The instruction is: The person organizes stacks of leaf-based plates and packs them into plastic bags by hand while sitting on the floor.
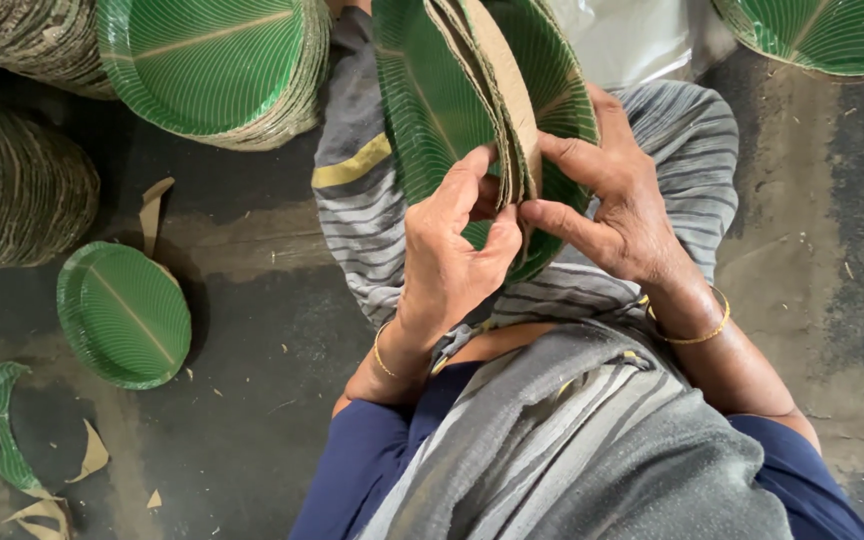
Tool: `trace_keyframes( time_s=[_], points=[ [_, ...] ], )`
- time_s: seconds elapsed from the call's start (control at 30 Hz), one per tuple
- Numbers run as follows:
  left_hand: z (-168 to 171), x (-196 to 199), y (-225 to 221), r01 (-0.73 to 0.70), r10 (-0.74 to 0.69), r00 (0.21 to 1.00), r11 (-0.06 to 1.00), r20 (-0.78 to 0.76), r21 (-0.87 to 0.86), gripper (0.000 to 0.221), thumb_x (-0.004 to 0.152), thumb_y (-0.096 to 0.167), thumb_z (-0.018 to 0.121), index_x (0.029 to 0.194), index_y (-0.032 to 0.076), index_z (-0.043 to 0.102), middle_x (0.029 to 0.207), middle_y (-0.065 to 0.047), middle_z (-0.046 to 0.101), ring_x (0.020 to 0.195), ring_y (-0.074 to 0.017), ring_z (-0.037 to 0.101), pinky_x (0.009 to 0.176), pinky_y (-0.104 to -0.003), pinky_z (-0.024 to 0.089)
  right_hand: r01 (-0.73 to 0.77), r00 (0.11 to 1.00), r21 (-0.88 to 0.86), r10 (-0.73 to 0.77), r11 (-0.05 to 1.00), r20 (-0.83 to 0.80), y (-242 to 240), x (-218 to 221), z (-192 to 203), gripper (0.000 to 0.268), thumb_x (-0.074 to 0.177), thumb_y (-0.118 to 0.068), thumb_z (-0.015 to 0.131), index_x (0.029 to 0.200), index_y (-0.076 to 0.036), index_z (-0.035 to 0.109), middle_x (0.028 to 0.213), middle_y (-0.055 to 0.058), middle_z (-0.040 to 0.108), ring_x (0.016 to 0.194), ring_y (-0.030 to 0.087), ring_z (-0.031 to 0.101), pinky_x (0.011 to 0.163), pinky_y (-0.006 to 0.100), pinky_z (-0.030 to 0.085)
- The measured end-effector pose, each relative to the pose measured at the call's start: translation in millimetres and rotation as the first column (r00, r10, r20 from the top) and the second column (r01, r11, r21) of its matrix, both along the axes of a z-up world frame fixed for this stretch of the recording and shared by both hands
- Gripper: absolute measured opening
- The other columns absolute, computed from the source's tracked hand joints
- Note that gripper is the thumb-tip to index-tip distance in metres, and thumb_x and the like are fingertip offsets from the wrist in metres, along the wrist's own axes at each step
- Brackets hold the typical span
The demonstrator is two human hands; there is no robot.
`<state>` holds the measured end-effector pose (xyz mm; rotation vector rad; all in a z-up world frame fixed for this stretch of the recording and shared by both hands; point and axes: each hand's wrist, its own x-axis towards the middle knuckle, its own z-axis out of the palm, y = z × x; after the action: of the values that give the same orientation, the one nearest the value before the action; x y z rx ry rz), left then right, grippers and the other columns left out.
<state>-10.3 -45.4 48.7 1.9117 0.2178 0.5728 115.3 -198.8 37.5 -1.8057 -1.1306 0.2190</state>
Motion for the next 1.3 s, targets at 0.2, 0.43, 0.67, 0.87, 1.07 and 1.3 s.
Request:
trace_keyframes(
  time_s=[0.2, 0.43, 0.67, 0.87, 1.07, 1.3],
  points=[
    [18.7, -3.8, -3.1, 0.011, -0.013, 0.998, 0.999, -0.054, -0.037, 0.041, 0.098, 0.000, 0.071, 0.136, -0.004, 0.055, 0.101, -0.013, 0.073, 0.087, -0.0181, 0.075, 0.080, -0.029, 0.059, 0.011, 1.000, 0.026, -0.012, 1.000, 0.024, 2.1, -3.9, -0.3, 0.060, 0.087, -0.026, 0.075, 0.142, -0.006, 0.062, 0.160, 0.029, 0.043, 0.153, 0.045, 0.041, 0.125, 0.049, 0.038],
    [19.7, -12.1, 11.0, -0.069, 0.073, 0.996, 0.995, -0.051, 0.077, 0.032, 0.091, -0.004, 0.066, 0.123, -0.003, 0.062, 0.098, -0.013, 0.069, 0.082, -0.0156, 0.071, 0.077, -0.029, 0.058, 0.136, 0.989, 0.007, -0.136, 0.991, 0.051, 10.8, -19.7, 4.4, 0.058, 0.083, -0.022, 0.078, 0.136, -0.005, 0.063, 0.152, 0.034, 0.041, 0.141, 0.047, 0.047, 0.114, 0.046, 0.046],
    [31.2, -44.7, 62.8, -0.357, 0.393, 0.889, 0.916, 0.235, -0.183, 0.033, 0.097, -0.009, 0.053, 0.128, -0.012, 0.063, 0.113, -0.012, 0.073, 0.098, -0.0150, 0.070, 0.096, -0.028, 0.057, 0.226, 0.974, 0.037, -0.226, 0.973, -0.006, -8.1, 8.3, -25.0, 0.043, 0.089, -0.020, 0.074, 0.129, -0.004, 0.070, 0.145, 0.023, 0.055, 0.138, 0.042, 0.054, 0.118, 0.046, 0.045],
    [30.2, -6.2, -7.3, -0.097, 0.077, 0.993, 0.968, 0.094, 0.233, 0.048, 0.090, 0.007, 0.072, 0.130, -0.009, 0.051, 0.108, -0.024, 0.064, 0.094, -0.0349, 0.066, 0.084, -0.038, 0.056, 0.183, 0.983, 0.051, -0.183, 0.982, 0.008, 3.2, -6.1, -14.5, 0.040, 0.101, -0.033, 0.072, 0.130, -0.004, 0.068, 0.151, 0.029, 0.049, 0.138, 0.041, 0.053, 0.115, 0.044, 0.045],
    [5.4, 9.7, 2.0, 0.063, -0.058, 0.998, 0.961, -0.027, 0.270, 0.038, 0.100, 0.002, 0.068, 0.135, -0.001, 0.055, 0.109, -0.022, 0.068, 0.098, -0.0396, 0.069, 0.087, -0.038, 0.057, 0.225, 0.960, -0.060, -0.232, 0.972, -0.159, -40.8, 32.9, -45.5, 0.061, 0.091, -0.017, 0.076, 0.149, -0.011, 0.062, 0.138, 0.018, 0.059, 0.129, 0.031, 0.055, 0.110, 0.039, 0.046],
    [57.0, 9.2, 27.8, 0.197, -0.193, 0.980, 0.973, 0.044, -0.117, 0.044, 0.096, -0.004, 0.067, 0.138, -0.006, 0.055, 0.112, -0.017, 0.068, 0.089, -0.0360, 0.068, 0.089, -0.031, 0.058, 0.452, 0.743, -0.021, -0.390, 0.892, -0.545, -191.8, 89.1, -123.0, 0.084, 0.075, 0.009, 0.066, 0.156, -0.007, 0.053, 0.159, 0.008, 0.054, 0.144, 0.020, 0.051, 0.112, 0.029, 0.046]
  ],
)
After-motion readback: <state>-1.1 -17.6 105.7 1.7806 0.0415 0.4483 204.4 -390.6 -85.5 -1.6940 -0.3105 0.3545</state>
